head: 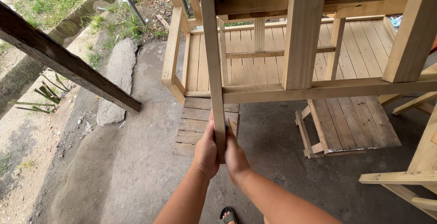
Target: The person sands a wooden chair frame using a sanding block. They rotate the chair to access different sides and continue sanding the legs and backrest.
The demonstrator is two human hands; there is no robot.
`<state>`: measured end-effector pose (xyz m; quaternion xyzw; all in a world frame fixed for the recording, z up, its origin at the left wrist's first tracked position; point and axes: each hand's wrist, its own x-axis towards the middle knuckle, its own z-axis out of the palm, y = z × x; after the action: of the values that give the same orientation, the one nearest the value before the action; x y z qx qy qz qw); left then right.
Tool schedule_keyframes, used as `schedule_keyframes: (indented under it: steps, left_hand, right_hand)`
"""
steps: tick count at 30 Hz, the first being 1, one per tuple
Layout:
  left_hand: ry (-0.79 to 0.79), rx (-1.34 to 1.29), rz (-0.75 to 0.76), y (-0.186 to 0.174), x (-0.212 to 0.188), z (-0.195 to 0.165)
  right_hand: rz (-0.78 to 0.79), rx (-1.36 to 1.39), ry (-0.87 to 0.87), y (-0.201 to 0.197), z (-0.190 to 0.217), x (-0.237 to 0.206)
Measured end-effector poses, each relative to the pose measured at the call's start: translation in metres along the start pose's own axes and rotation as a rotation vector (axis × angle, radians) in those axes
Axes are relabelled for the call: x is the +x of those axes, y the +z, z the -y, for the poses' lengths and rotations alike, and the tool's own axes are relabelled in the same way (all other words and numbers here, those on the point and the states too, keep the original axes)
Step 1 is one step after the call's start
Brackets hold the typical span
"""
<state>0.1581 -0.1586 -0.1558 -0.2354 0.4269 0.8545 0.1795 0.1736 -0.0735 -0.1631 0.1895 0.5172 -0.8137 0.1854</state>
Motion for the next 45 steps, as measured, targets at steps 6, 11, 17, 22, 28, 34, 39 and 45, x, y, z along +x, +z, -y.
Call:
schedule_keyframes:
  steps: [6, 11, 17, 22, 28, 34, 39, 45]
  left_hand:
    - [0.047, 0.065, 0.066, 0.007, -0.008, -0.006]
    - [0.055, 0.095, 0.036, 0.015, -0.016, -0.012]
    - [0.082, 0.081, 0.044, 0.014, -0.015, -0.011]
    - [0.075, -0.027, 0.092, 0.006, -0.006, -0.003]
    - [0.116, 0.046, 0.092, 0.002, -0.001, 0.0]
    - [0.086, -0.176, 0.315, -0.003, -0.012, -0.006]
    - [0.123, -0.303, 0.358, -0.012, -0.018, -0.01]
    - [0.101, -0.355, 0.397, -0.026, -0.021, -0.002]
  right_hand:
    - [-0.041, 0.0, 0.048, 0.001, 0.011, 0.016]
    - [-0.009, -0.051, 0.08, -0.012, -0.024, -0.003]
    - [-0.039, -0.013, 0.186, -0.011, -0.017, 0.013]
    - [-0.035, 0.029, 0.023, -0.003, -0.018, -0.014]
    - [-0.007, 0.079, 0.02, -0.003, 0.004, 0.03]
    - [0.122, -0.586, -0.668, -0.018, -0.052, -0.034]
    - [-0.074, -1.388, -1.141, -0.026, -0.042, 0.001]
    - [-0.09, -1.641, -1.23, -0.036, -0.032, 0.009]
